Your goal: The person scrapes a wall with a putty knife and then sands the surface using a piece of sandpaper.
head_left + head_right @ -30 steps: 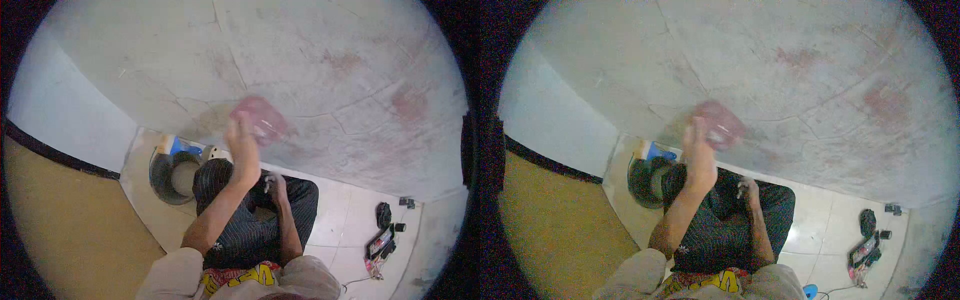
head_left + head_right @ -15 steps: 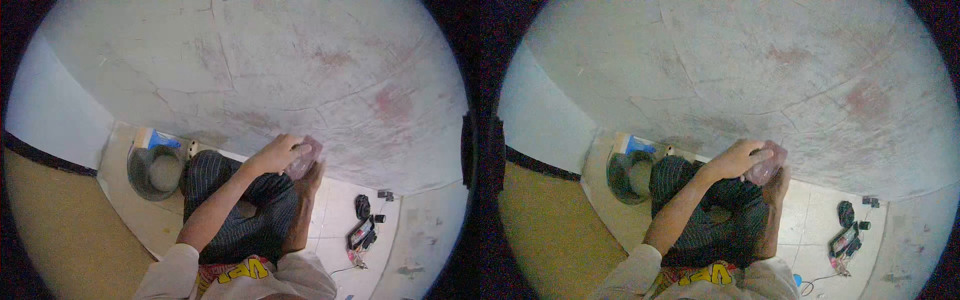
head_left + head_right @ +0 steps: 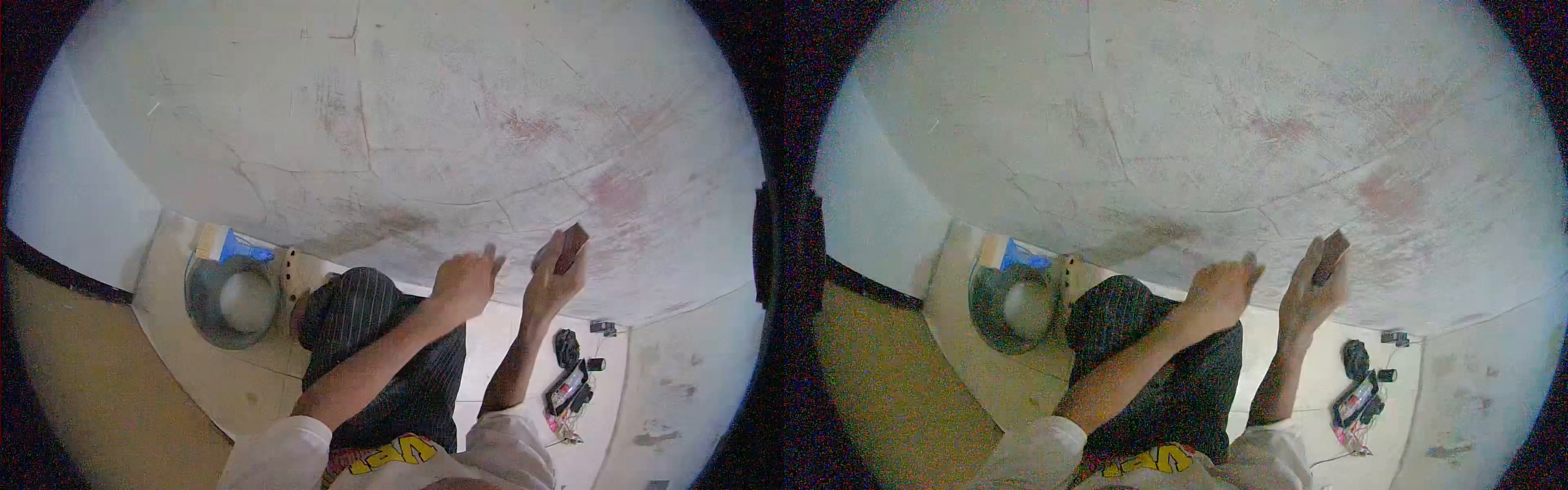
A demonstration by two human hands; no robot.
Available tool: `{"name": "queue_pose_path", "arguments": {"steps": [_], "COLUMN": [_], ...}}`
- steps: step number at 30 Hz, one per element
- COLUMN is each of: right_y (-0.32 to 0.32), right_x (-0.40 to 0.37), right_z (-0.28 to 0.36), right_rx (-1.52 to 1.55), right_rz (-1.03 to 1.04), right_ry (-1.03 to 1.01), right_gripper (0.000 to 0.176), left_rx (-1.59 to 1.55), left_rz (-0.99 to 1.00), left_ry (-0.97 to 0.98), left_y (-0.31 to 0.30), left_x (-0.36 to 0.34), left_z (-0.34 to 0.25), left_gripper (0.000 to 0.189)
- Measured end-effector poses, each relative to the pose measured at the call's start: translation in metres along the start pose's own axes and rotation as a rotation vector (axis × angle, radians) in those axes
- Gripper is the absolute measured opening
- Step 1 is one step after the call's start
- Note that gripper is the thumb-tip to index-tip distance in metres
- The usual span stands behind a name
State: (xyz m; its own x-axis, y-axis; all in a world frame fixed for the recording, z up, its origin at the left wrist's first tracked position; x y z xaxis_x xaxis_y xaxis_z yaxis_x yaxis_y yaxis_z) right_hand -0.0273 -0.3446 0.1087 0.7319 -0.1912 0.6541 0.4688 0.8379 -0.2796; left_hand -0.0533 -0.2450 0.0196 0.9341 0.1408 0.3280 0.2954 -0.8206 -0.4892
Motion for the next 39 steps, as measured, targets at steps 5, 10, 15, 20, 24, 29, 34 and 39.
{"name": "queue_pose_path", "arguments": {"steps": [5, 10, 15, 20, 24, 29, 34, 39], "right_y": [0.055, 0.138, 0.173, 0.118, 0.081, 0.102, 0.187, 0.222], "right_x": [0.012, -0.018, -0.056, -0.038, -0.024, -0.033, -0.066, -0.071], "right_z": [0.005, 0.002, -0.010, -0.060, -0.118, -0.095, -0.027, 0.002], "right_rx": [-0.287, -0.139, -0.611, -0.569, -0.607, -0.440, -0.277, -0.136], "right_rz": [0.268, 0.620, 0.680, 0.604, 0.644, 0.664, 0.687, 0.538], "right_ry": [-0.892, -1.361, -1.299, -1.195, -1.034, -1.079, -1.240, -1.454], "right_gripper": [0.015, 0.026, 0.040, 0.039, 0.039, 0.035, 0.043, 0.045], "left_rx": [0.480, 0.447, 0.343, 0.397, 0.489, 0.616, 0.422, 0.493], "left_rz": [0.498, 0.753, 0.661, 0.623, 0.692, 0.619, 0.734, 0.563], "left_ry": [0.262, 0.296, 0.430, 0.326, 0.284, 0.272, 0.262, 0.301], "left_y": [0.056, 0.111, 0.105, 0.112, 0.080, 0.088, 0.125, 0.127], "left_x": [-0.052, -0.080, -0.090, -0.104, -0.099, -0.101, -0.114, -0.121], "left_z": [-0.008, -0.044, -0.037, -0.005, -0.011, -0.017, 0.000, 0.008], "left_gripper": [0.027, 0.030, 0.025, 0.015, 0.015, 0.016, 0.016, 0.022]}}
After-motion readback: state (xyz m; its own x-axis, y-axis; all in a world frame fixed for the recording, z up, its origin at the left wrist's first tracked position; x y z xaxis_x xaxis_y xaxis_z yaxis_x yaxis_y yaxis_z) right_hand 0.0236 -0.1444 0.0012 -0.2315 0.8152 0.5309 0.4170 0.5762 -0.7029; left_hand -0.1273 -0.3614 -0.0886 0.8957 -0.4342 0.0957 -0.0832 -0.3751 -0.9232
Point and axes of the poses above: each hand's wrist, its own x-axis towards the middle knuckle, its own y-axis out of the palm, z = x × y, the point moved 1 cm from there along x, towards the middle knuckle, and after that the axes turned 4 degrees about -z, right-handed, at the moved point
